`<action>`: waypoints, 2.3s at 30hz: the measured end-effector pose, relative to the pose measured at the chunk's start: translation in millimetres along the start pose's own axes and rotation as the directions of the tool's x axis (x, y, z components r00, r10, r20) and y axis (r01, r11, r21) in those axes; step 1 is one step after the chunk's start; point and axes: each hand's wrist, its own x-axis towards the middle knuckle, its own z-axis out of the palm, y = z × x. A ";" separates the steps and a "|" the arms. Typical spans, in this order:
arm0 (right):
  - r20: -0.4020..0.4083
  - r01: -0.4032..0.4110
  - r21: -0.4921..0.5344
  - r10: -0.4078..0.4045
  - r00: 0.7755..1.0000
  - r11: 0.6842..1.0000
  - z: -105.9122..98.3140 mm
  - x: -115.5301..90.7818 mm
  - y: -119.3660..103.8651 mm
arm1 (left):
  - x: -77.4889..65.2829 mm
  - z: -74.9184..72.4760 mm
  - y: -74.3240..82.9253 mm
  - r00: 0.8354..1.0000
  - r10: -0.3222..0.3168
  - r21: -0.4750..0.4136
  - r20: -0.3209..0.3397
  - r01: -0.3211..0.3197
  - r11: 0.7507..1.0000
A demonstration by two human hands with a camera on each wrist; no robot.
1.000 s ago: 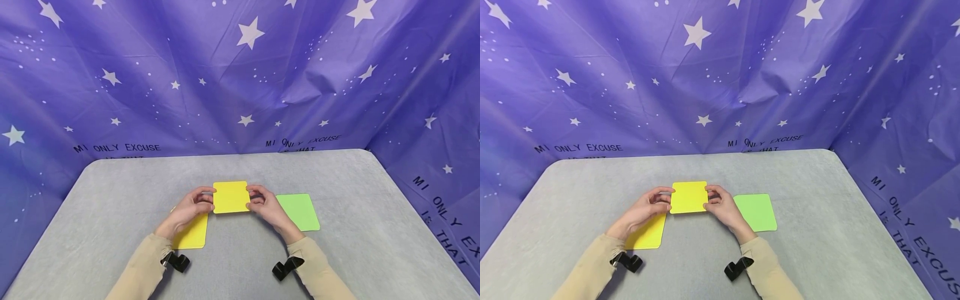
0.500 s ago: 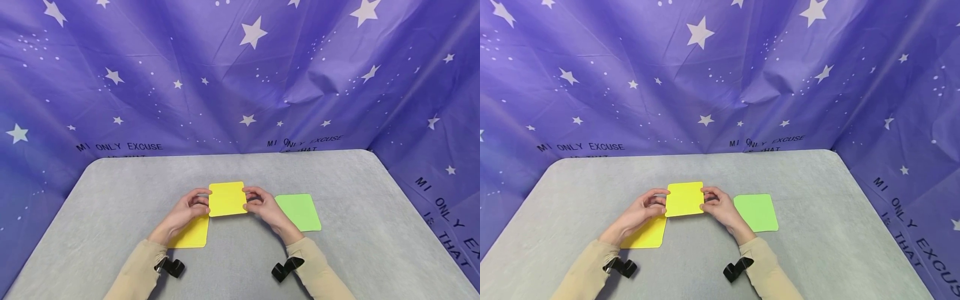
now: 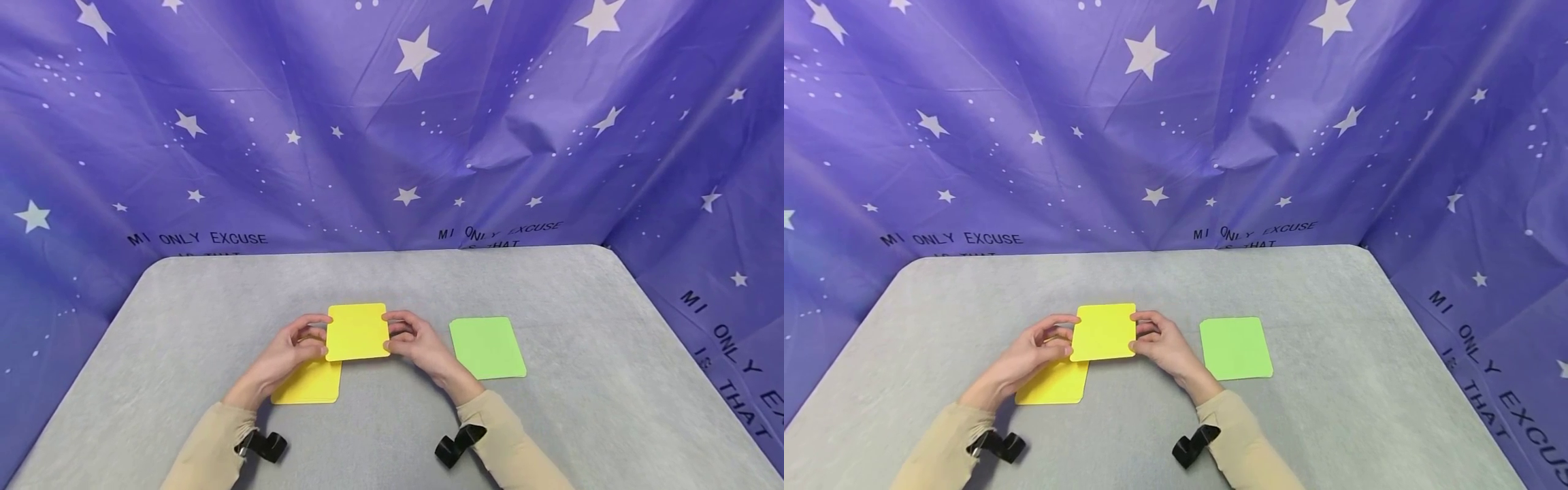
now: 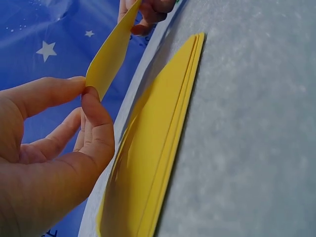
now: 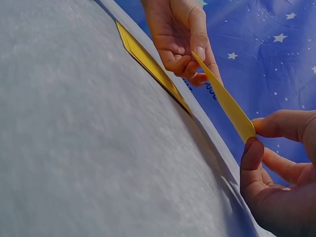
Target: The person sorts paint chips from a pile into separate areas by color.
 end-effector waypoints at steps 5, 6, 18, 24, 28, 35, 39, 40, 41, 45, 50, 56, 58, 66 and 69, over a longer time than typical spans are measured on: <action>0.006 -0.011 -0.007 0.011 1.000 1.000 7.1 1.8 1.4 | -5.3 -6.0 -1.1 1.000 0.001 0.003 -0.005 -0.001 1.000; 0.007 -0.012 -0.011 0.012 1.000 1.000 8.3 2.1 1.5 | -6.0 -7.2 -1.3 1.000 0.001 0.007 -0.007 -0.001 1.000; 0.032 0.021 -0.044 -0.020 0.999 0.999 21.7 0.6 1.0 | -18.5 -18.7 -2.2 0.999 -0.021 0.063 -0.028 0.023 0.998; 0.059 0.066 -0.120 -0.059 0.996 0.991 31.3 -2.3 1.2 | -30.3 -24.4 -2.2 0.999 -0.026 0.085 -0.035 0.029 0.996; 0.067 0.098 -0.163 -0.088 0.994 0.982 38.2 -3.0 2.2 | -35.4 -29.4 -3.9 0.999 -0.036 0.096 -0.031 0.039 0.995; 0.103 0.157 -0.302 -0.132 0.986 0.940 51.3 -4.3 3.9 | -49.0 -41.8 -6.7 1.000 -0.017 0.136 -0.002 0.017 0.991; 0.113 0.161 -0.378 -0.127 0.985 0.912 58.6 -3.7 3.6 | -53.8 -49.0 -9.0 1.000 -0.014 0.155 0.015 0.011 0.988; 0.116 0.158 -0.394 -0.122 0.986 0.905 60.3 -3.5 3.3 | -54.5 -50.7 -9.7 1.000 -0.014 0.158 0.017 0.011 0.987; 0.118 0.153 -0.406 -0.114 0.986 0.901 62.0 -3.4 3.1 | -55.3 -52.3 -10.6 1.000 -0.012 0.159 0.021 0.008 0.987; 0.131 0.150 -0.443 -0.102 0.986 0.884 67.2 -3.3 3.1 | -58.7 -57.0 -12.7 1.000 -0.016 0.162 0.020 0.013 0.987; 0.147 0.150 -0.468 -0.091 0.985 0.871 70.5 -3.7 3.5 | -62.3 -59.2 -12.0 0.999 -0.046 0.181 0.008 0.044 0.982; 0.197 0.169 -0.506 -0.077 0.977 0.846 65.9 -3.6 1.0 | -66.9 -64.1 -6.1 0.995 -0.084 0.238 -0.048 0.093 0.967; 0.196 0.180 -0.516 -0.089 0.977 0.837 62.1 -4.0 0.2 | -68.2 -66.6 -4.4 0.994 -0.090 0.248 -0.070 0.104 0.963; 0.244 0.216 -0.507 -0.101 0.964 0.834 52.6 -6.2 -2.0 | -68.3 -69.3 -1.2 0.988 -0.117 0.247 -0.099 0.138 0.959; 0.253 0.212 -0.501 -0.092 0.963 0.839 49.5 -7.6 -2.3 | -66.0 -67.3 0.8 0.989 -0.091 0.263 -0.115 0.119 0.957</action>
